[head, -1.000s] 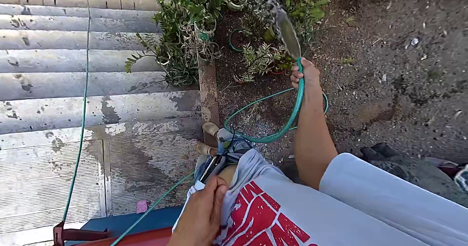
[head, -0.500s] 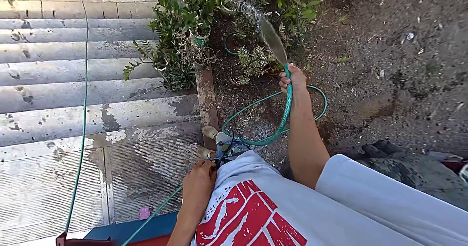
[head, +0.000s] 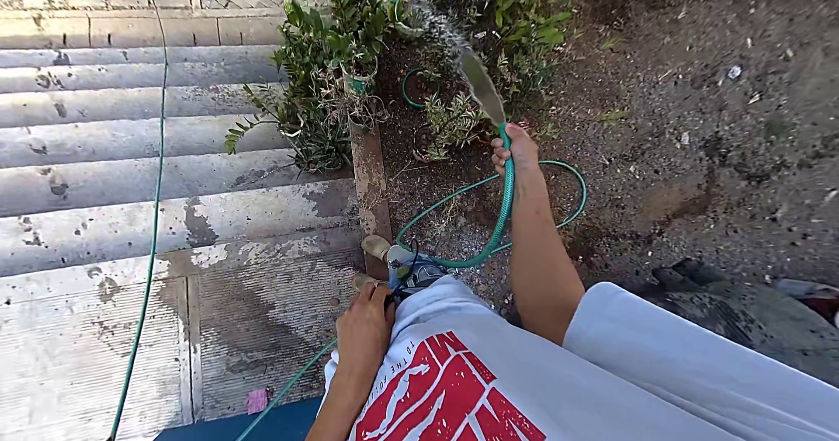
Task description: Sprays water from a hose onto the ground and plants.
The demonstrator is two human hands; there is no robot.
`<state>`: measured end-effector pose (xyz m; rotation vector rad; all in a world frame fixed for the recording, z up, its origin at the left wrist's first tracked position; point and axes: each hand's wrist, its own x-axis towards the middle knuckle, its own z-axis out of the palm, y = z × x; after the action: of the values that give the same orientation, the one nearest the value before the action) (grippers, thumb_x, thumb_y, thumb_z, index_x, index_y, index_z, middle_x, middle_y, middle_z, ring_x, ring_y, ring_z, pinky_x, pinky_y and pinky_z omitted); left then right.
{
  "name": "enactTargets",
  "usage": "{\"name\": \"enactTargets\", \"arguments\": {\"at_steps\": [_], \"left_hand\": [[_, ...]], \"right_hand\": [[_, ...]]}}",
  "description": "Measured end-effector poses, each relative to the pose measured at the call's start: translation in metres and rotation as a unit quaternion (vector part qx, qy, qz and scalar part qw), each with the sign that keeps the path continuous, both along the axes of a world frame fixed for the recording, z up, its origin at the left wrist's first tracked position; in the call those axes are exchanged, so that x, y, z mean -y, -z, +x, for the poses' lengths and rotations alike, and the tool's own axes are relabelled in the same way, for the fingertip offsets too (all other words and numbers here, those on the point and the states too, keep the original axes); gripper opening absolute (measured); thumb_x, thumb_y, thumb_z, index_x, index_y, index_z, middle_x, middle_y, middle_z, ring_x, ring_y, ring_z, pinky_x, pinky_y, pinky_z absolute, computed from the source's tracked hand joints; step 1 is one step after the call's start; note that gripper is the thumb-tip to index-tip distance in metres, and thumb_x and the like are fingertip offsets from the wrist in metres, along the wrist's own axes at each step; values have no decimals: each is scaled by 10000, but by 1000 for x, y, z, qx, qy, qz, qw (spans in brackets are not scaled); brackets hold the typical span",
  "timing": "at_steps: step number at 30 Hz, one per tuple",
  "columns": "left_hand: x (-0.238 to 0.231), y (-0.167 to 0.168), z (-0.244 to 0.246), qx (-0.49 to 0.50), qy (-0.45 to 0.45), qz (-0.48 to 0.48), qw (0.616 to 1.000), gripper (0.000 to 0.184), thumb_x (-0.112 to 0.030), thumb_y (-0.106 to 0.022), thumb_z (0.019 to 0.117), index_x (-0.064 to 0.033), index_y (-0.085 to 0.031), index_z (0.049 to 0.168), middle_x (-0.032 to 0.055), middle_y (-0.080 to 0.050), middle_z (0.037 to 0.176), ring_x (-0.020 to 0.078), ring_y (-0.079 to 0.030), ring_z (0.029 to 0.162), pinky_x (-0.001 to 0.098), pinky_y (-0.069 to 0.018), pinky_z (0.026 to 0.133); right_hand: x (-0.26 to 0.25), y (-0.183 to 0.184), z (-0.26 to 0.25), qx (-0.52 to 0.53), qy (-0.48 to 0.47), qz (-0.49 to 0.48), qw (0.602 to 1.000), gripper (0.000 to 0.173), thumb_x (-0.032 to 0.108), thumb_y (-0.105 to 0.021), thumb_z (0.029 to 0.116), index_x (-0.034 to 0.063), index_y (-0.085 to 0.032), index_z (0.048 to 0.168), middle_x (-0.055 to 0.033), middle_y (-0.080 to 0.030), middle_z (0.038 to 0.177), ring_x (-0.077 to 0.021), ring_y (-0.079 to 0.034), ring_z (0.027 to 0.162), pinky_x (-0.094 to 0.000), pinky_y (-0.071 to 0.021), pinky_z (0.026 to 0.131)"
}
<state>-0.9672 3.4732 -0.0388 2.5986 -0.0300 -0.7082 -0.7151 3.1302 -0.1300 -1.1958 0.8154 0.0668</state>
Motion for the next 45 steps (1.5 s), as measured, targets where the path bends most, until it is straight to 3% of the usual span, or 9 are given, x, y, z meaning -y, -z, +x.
{"name": "enactTargets", "arguments": {"at_steps": [7, 14, 21, 31, 39, 42, 45], "left_hand": [[2, 11, 5, 90, 0, -19, 996, 160, -221, -697, 924, -124, -792, 1009, 85, -734, 937, 287, -717, 736, 509, -562, 579], [5, -3, 19, -26, 4, 33, 999, 207, -247, -637, 980, -147, -763, 1111, 70, -733, 1119, 298, -729, 884, 532, -569, 698], [1, -7, 14, -34, -32, 32, 998, 176, -228, -674, 961, -156, -778, 1083, 86, -723, 1099, 295, -717, 868, 524, -566, 713], [5, -5, 10, 8, -22, 33, 999, 170, -244, -680, 970, -145, -787, 1058, 129, -717, 1091, 324, -726, 822, 535, -575, 656], [3, -8, 25, -71, -26, 36, 996, 181, -249, -673, 975, -140, -768, 1084, 110, -690, 1158, 288, -716, 917, 494, -581, 766], [-1, -6, 26, -71, -15, 16, 997, 236, -283, -634, 1008, -127, -753, 1138, 121, -679, 1202, 293, -716, 951, 494, -583, 805], [-9, -12, 15, -12, -3, -1, 1000, 336, -385, -613, 1022, -82, -733, 1104, 158, -679, 1155, 327, -721, 915, 501, -593, 748]], "right_hand": [[3, -1, 6, -13, 24, -27, 999, 244, 284, -415, 1125, 131, -474, 1306, 14, -530, 672, -36, -408, 393, -175, -367, 363], [-3, 1, 5, -14, 39, -29, 999, 257, 284, -430, 1122, 128, -485, 1318, 1, -538, 682, -47, -425, 403, -183, -375, 367], [-6, 0, 0, -50, 9, -25, 998, 253, 295, -434, 1122, 128, -493, 1303, 2, -537, 656, -44, -417, 394, -182, -369, 368], [-37, 4, -8, -68, -52, -31, 996, 252, 286, -429, 1123, 127, -497, 1307, -5, -541, 667, -51, -411, 401, -192, -360, 371], [-46, 7, -6, -81, -62, -34, 994, 264, 269, -450, 1118, 108, -507, 1320, -18, -546, 667, -57, -424, 407, -194, -367, 376], [-56, 15, -10, -103, -115, -60, 986, 277, 268, -460, 1116, 99, -514, 1329, -24, -544, 700, -65, -437, 432, -207, -386, 402], [-67, 25, -16, -125, -131, -80, 980, 290, 271, -470, 1113, 91, -522, 1334, -34, -554, 709, -71, -443, 431, -211, -392, 400]]}}
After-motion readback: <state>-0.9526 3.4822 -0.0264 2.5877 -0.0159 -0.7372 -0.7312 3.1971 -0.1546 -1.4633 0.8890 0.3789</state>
